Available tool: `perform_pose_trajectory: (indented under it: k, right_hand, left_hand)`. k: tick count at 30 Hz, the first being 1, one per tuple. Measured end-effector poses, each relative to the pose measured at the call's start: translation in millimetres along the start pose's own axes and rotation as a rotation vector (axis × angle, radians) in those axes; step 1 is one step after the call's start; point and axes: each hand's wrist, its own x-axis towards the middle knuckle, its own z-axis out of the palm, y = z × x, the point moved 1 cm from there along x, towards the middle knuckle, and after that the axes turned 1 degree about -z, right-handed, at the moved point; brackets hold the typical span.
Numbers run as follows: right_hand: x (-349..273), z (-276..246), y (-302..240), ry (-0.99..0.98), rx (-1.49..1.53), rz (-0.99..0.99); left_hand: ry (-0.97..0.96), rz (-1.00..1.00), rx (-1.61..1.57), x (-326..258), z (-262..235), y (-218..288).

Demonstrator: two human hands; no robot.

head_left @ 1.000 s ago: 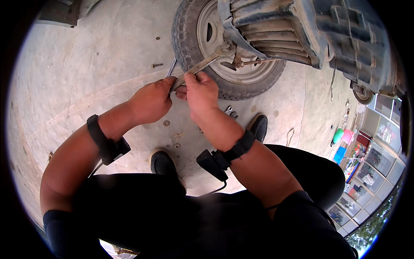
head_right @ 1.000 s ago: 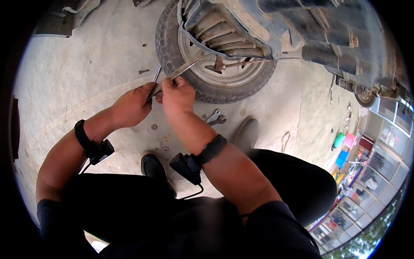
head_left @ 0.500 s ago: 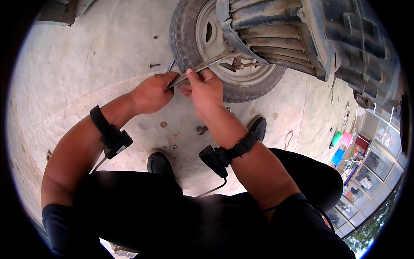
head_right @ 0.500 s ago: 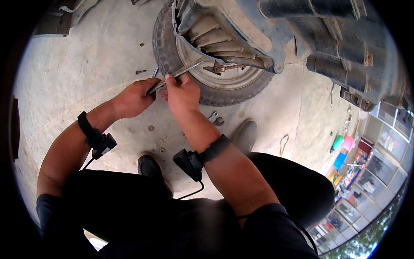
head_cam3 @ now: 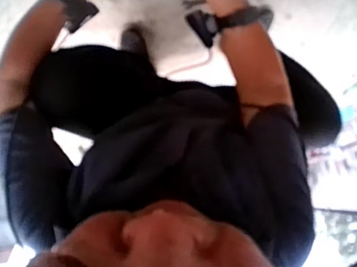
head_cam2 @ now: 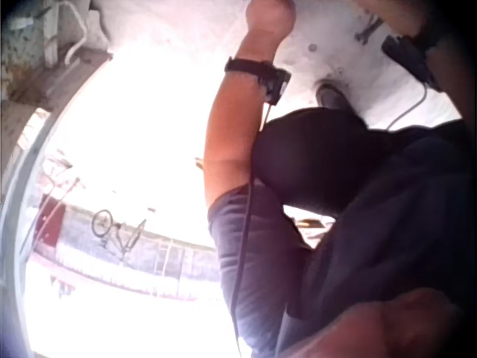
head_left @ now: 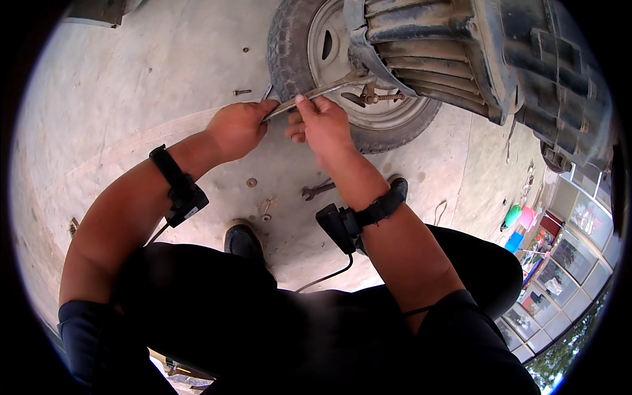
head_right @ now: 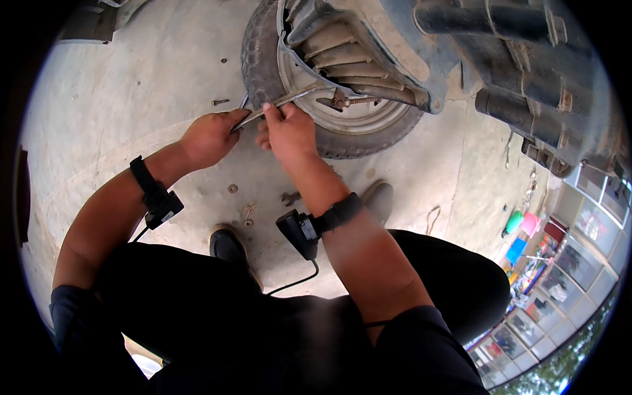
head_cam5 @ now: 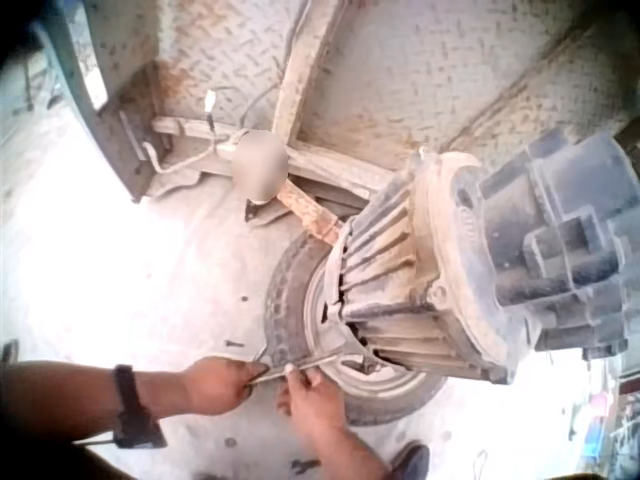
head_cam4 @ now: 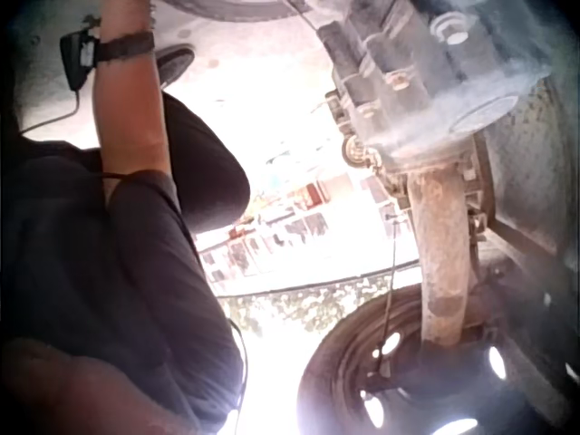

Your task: The person uses a wrench to loosen and remove bolts from the vehicle's suspension system near the wheel. They remove several bolts and a metal rod, placing them on the ground.

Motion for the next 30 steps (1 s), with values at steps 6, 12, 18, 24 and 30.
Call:
perform_pose_trajectory:
  k: [6, 12, 18, 24, 30]
  right_hand:
    - [-8, -10, -2, 0.006, 0.023, 0.020]
    - [-13, -13, -12, 0.040, 0.011, 0.029]
    - [-1, -11, -5, -0.019, 0.039, 0.068]
    - [-12, -18, -3, -0.123, -0.058, 0.100]
    - [-6, 1, -4, -0.202, 0.427, 0.118]
  left_hand:
    - [-0.038, 0.004, -0.012, -3, 7, 10]
    - [-0.066, 0.056, 0.046, 1, -5, 19]
    - [-0.069, 0.048, 0.039, 6, 4, 0]
    - [-0.222, -0.133, -0.130, -12, -19, 21]
    - [0.192, 0.038, 0.248, -21, -25, 23]
